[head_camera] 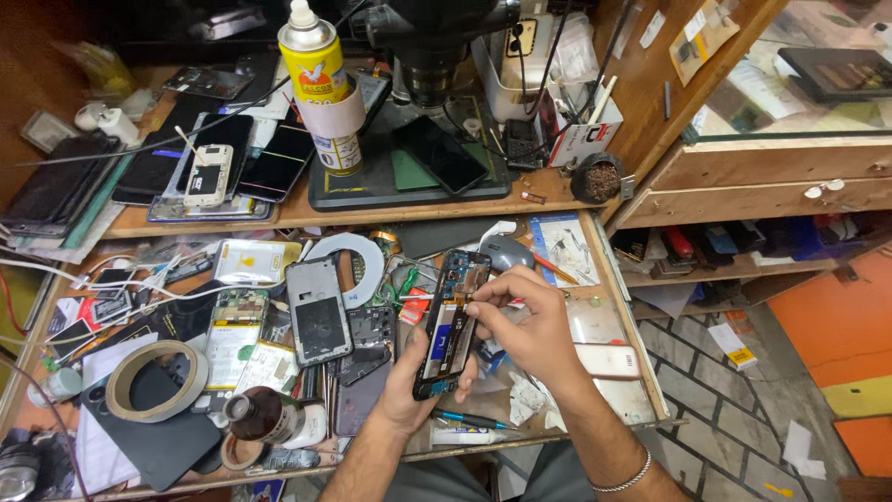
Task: The person disassembles a smartphone by removing the back cover and prying open the screen assembly. They use a metal prying tool to separate the display from the frame and then inspect the internal components and the detached screen.
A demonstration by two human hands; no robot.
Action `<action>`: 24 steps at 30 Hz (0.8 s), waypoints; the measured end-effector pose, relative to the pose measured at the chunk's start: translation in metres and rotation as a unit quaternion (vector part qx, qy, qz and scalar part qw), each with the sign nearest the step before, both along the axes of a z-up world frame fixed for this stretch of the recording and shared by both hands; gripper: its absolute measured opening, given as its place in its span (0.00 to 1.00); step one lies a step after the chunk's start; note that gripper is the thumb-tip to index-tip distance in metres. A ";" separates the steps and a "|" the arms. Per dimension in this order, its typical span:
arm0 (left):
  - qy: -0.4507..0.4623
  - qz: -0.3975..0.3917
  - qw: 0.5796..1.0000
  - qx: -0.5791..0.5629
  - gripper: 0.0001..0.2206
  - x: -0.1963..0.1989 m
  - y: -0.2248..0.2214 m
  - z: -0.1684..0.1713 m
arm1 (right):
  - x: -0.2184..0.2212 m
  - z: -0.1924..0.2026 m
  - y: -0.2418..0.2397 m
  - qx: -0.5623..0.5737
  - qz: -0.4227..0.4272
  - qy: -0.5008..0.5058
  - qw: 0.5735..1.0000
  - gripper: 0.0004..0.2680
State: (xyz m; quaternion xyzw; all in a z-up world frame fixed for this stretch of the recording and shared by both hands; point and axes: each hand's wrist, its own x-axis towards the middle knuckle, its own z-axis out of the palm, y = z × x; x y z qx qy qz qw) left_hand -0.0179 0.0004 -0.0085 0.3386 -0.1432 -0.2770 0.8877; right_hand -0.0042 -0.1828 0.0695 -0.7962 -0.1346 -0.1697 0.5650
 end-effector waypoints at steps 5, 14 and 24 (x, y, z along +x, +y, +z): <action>-0.043 -0.017 0.999 0.009 0.34 0.000 0.002 -0.024 | 0.007 0.000 -0.009 -0.057 0.026 0.017 0.998 0.05; -0.035 0.000 0.999 -0.003 0.38 0.020 -0.003 -0.073 | -0.007 0.009 -0.001 -0.001 0.001 -0.021 1.000 0.05; -0.056 0.019 0.998 0.033 0.35 0.019 -0.004 -0.046 | 0.011 0.006 -0.010 -0.075 0.089 -0.012 0.993 0.07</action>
